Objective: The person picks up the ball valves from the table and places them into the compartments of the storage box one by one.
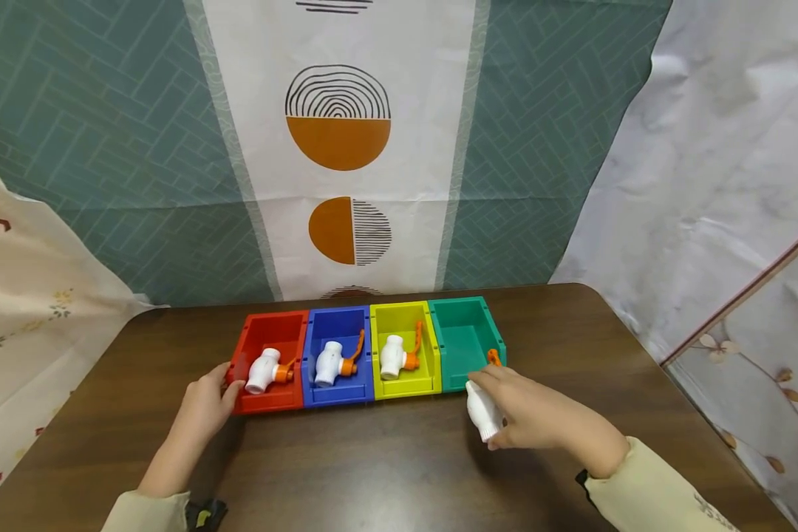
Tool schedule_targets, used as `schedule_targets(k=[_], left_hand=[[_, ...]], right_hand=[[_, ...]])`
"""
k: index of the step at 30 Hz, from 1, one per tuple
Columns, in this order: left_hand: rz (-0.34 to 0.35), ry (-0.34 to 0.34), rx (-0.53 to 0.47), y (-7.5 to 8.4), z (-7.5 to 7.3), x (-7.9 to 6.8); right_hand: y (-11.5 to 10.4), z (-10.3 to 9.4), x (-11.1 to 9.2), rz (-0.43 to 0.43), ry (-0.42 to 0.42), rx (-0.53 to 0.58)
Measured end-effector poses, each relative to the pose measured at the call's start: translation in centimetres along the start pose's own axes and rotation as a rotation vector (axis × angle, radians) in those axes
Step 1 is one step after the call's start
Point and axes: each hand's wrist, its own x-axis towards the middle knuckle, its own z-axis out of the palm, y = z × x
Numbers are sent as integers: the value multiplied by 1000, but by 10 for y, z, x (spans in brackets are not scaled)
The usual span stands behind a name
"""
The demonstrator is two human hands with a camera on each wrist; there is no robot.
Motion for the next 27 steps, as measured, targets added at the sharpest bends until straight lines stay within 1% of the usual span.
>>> schedule_targets(k=[5, 11, 18, 22, 27], left_hand=[[-7, 1, 3, -1, 0, 0], [-33, -23, 6, -1, -1, 0], [-22, -10, -1, -2, -1, -1], [-30, -24, 0, -2, -1, 0], [-41, -36, -5, -2, -1, 0]], right_hand=[[1, -4, 16, -9, -8, 4], [9, -7, 35, -2, -4, 16], [19, -10, 54, 24, -4, 18], [26, -10, 62, 27, 0, 14], [36, -11, 69, 56, -7, 36]])
